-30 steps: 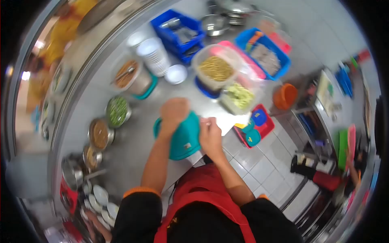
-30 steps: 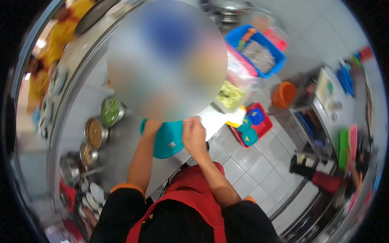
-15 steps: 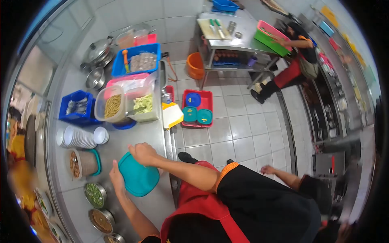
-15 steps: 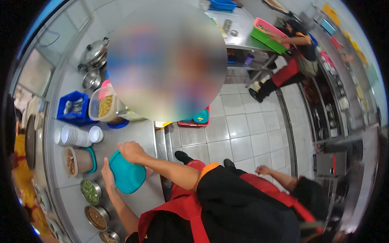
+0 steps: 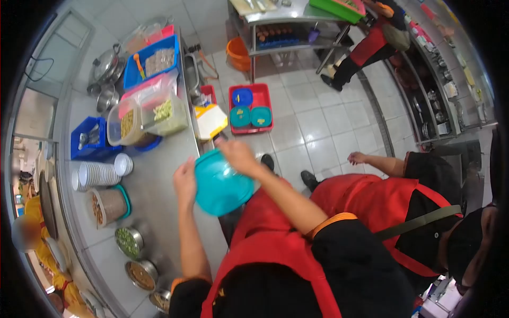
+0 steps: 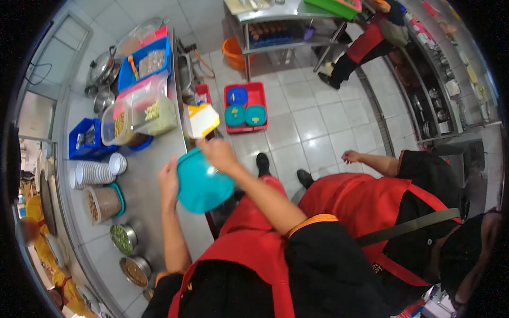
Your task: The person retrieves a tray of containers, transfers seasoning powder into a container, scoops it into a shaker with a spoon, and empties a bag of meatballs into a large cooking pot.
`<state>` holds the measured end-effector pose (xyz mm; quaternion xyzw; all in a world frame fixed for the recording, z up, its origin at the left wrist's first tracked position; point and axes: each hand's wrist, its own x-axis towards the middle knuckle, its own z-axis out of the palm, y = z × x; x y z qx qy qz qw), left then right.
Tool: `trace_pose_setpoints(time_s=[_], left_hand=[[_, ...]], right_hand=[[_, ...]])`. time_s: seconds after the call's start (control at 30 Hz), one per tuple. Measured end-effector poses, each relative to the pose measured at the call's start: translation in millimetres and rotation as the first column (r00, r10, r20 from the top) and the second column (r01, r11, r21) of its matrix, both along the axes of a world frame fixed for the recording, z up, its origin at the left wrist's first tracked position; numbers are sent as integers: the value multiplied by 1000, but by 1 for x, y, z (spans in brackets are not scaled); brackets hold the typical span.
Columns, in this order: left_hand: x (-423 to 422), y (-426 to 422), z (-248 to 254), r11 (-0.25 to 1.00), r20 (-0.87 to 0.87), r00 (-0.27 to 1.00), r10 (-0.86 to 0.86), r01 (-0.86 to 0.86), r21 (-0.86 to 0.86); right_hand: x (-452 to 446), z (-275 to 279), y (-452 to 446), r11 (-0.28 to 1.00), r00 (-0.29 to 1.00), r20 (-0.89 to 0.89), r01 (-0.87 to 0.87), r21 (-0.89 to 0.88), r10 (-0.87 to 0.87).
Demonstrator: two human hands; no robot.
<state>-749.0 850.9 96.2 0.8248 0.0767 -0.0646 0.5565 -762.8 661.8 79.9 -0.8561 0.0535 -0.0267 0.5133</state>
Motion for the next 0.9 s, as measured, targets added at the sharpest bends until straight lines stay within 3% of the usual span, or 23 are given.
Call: trace_pose_setpoints(time_s=[0.03, 0.13, 0.2, 0.27, 0.33, 0.37, 0.43, 0.53, 0.6, 0.63, 0.7, 0.73, 0.77, 0.83, 0.9], left_hand=[[1, -21, -6, 999, 6, 999, -49, 49, -7], [0, -76, -34, 978, -53, 982, -179, 183, 99], [-9, -108, -46, 956, -68, 956, -284, 288, 58], [-13, -136, -52, 945, -48, 945, -324, 326, 20], [-9, -161, -63, 940, -82, 941, -328, 334, 77], [-5, -173, -65, 943, -83, 944, -318, 324, 80], [1, -200, -70, 853, -56, 878, -476, 476, 215], [4, -243, -86, 818, -24, 835, -550, 544, 186], [3, -266, -99, 842, -61, 855, -515, 518, 150], [10, -277, -106, 859, -66, 866, -495, 499, 115], [16, -287, -124, 884, -127, 885, -449, 460, 84], [24, -290, -131, 904, -167, 896, -411, 424, 49], [29, -292, -139, 922, -183, 911, -369, 384, 55], [37, -293, -154, 954, -270, 916, -297, 276, -115], [40, -284, -198, 951, -328, 902, -282, 216, -222]], right_hand=[[-11, -4, -19, 993, 989, -144, 60, 106, -45], [-47, -45, -60, 923, 925, -102, 375, 84, -367], [-75, -53, -86, 813, 865, -199, 501, 298, -460], [-105, -85, -120, 798, 867, -240, 497, 341, -438], [-140, -95, -149, 803, 838, -470, 471, 367, -277], [-150, -85, -159, 739, 804, -571, 485, 468, -166], [-169, -98, -175, 615, 757, -633, 579, 536, -160], [-177, -114, -201, 695, 754, -654, 505, 511, -67], [-162, -119, -210, 629, 802, -543, 560, 539, -249], [-150, -120, -222, 630, 802, -548, 556, 542, -236], [-132, -119, -245, 666, 707, -648, 631, 398, -283], [-123, -131, -252, 644, 709, -607, 659, 388, -359], [-116, -153, -265, 669, 716, -620, 635, 387, -321], [-102, -187, -287, 790, 767, -533, 552, 266, -357], [-73, -207, -303, 791, 748, -569, 556, 255, -342]])
